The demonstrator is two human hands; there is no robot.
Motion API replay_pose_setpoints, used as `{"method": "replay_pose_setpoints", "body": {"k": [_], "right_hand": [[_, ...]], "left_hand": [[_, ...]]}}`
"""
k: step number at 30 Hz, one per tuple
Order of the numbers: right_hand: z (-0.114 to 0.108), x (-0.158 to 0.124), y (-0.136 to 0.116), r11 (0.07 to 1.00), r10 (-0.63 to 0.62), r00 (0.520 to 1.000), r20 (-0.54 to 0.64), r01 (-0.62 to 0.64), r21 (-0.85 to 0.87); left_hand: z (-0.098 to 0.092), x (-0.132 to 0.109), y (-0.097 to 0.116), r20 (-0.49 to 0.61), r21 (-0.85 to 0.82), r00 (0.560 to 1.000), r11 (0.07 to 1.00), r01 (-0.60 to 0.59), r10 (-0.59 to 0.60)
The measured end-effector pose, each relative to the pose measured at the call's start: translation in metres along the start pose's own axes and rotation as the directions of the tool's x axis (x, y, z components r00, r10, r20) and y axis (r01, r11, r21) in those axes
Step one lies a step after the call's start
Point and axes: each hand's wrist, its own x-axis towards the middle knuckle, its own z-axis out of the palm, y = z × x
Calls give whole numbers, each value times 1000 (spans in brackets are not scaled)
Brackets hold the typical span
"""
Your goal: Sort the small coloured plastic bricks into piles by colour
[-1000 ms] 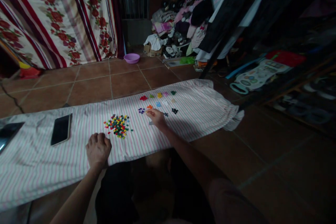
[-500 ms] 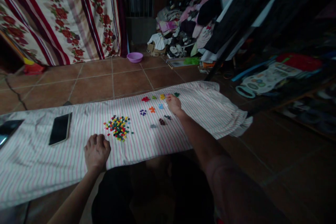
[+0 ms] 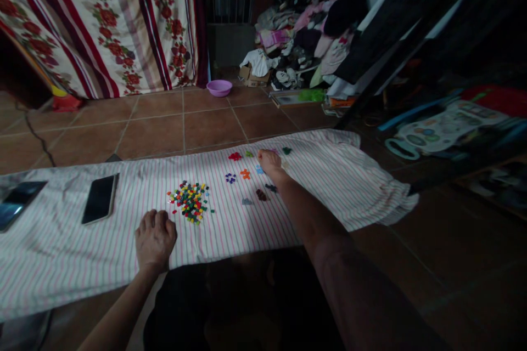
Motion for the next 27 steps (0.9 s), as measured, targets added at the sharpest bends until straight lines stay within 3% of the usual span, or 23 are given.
{"method": "replay_pose_setpoints", "body": {"k": [10,16,22,27], "right_hand": [[1,0,6,1000,21,1000,-17,-21,16],[-5,-15,-1,999,7,996,-89,-3,48],[-5,-54,-31,955,-200,970,-142,225,193],[15,-99,-69,802,-441,884,-153,465,375]], "left_hand": [[1,-1,-1,-2,-5,1000,1000,-4,4],[2,-1,0,13,-21,1000,1000,22,-22],[-2,1,2,43,-54,998,997,53,-50],[-7,2,3,72,-85,995,994,72,-66]]}}
